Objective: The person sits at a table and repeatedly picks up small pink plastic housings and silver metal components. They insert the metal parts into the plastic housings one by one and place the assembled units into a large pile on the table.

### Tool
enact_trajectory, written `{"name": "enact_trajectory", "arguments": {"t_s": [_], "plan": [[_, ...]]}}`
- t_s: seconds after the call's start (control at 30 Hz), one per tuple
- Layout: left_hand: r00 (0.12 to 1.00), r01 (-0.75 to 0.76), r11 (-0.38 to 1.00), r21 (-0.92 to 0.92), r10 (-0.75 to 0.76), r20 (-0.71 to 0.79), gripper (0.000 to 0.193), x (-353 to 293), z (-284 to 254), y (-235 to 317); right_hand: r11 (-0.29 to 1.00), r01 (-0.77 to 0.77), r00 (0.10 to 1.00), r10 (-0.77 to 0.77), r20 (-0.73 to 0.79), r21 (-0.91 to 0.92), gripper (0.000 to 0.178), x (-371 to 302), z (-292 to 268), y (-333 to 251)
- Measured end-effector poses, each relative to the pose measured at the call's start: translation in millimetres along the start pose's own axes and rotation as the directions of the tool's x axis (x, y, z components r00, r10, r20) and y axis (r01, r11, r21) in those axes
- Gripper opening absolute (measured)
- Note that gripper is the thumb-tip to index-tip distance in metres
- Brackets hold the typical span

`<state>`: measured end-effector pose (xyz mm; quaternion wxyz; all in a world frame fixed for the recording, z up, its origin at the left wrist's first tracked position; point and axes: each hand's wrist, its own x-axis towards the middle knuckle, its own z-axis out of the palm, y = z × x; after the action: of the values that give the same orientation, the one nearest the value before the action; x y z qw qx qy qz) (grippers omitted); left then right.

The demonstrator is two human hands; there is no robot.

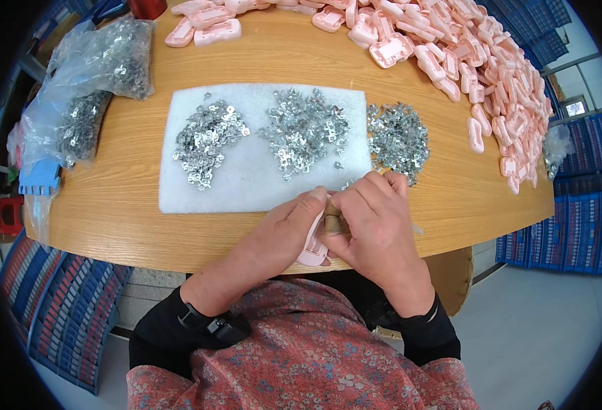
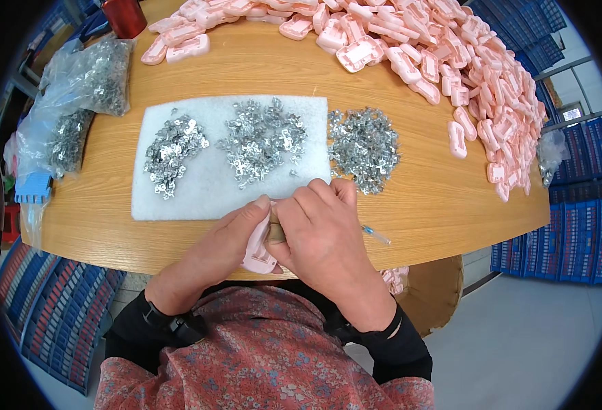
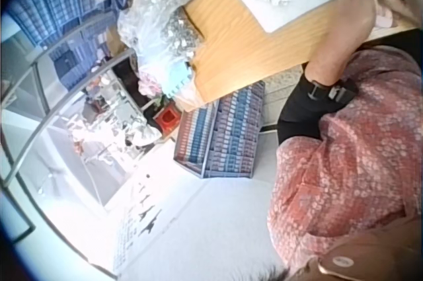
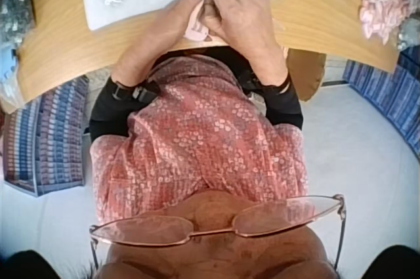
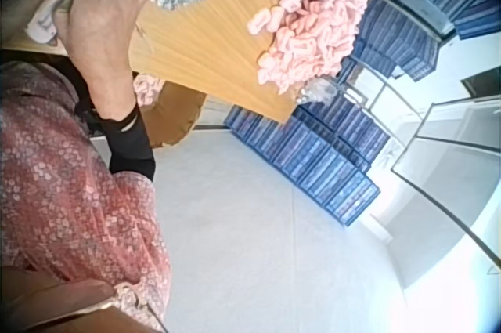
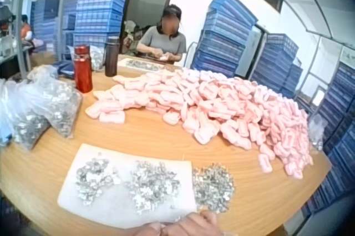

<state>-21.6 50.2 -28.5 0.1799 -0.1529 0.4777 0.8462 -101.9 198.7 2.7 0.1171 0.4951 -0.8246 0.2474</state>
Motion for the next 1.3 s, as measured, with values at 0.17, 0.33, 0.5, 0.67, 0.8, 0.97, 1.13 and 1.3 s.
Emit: {"name": "enact_trajectory", "arguments": {"t_s": [0.17,0.33,0.5,0.67,0.8,0.97,1.13,1.3], "plan": [[1.000,0.025,1.000,0.007,-0.025,-0.001,0.052,0,-3,0,0.997,0.008,0.999,-0.004,-0.049,0.071,0.025,-4,5,4],[0.998,0.062,0.996,-0.064,-0.060,0.033,0.055,3,-7,-1,0.993,-0.001,0.997,0.010,-0.070,0.121,0.025,-6,5,8],[0.997,0.058,0.996,-0.070,-0.054,0.051,0.056,2,-6,0,0.991,-0.020,0.999,0.026,-0.039,0.133,0.026,-6,4,11],[0.998,0.061,0.997,-0.053,-0.060,0.030,0.056,2,-4,1,0.993,-0.033,0.999,0.036,-0.017,0.114,0.025,-5,2,9],[1.000,-0.012,0.998,0.069,0.011,0.004,0.054,2,-3,-3,0.995,-0.042,0.999,0.043,-0.003,0.090,0.023,-2,1,3],[0.997,0.071,0.996,-0.055,-0.068,0.046,0.054,4,-4,0,0.971,-0.168,0.986,0.164,0.037,0.169,0.021,-5,-7,1],[0.997,0.045,0.989,-0.140,-0.035,0.076,0.054,6,-8,-2,0.952,-0.224,0.974,0.225,0.021,0.208,0.022,-15,-10,6],[0.997,0.039,0.989,-0.143,-0.029,0.075,0.055,6,-9,-3,0.909,-0.309,0.951,0.304,0.060,0.279,0.023,-17,-6,1]]}}
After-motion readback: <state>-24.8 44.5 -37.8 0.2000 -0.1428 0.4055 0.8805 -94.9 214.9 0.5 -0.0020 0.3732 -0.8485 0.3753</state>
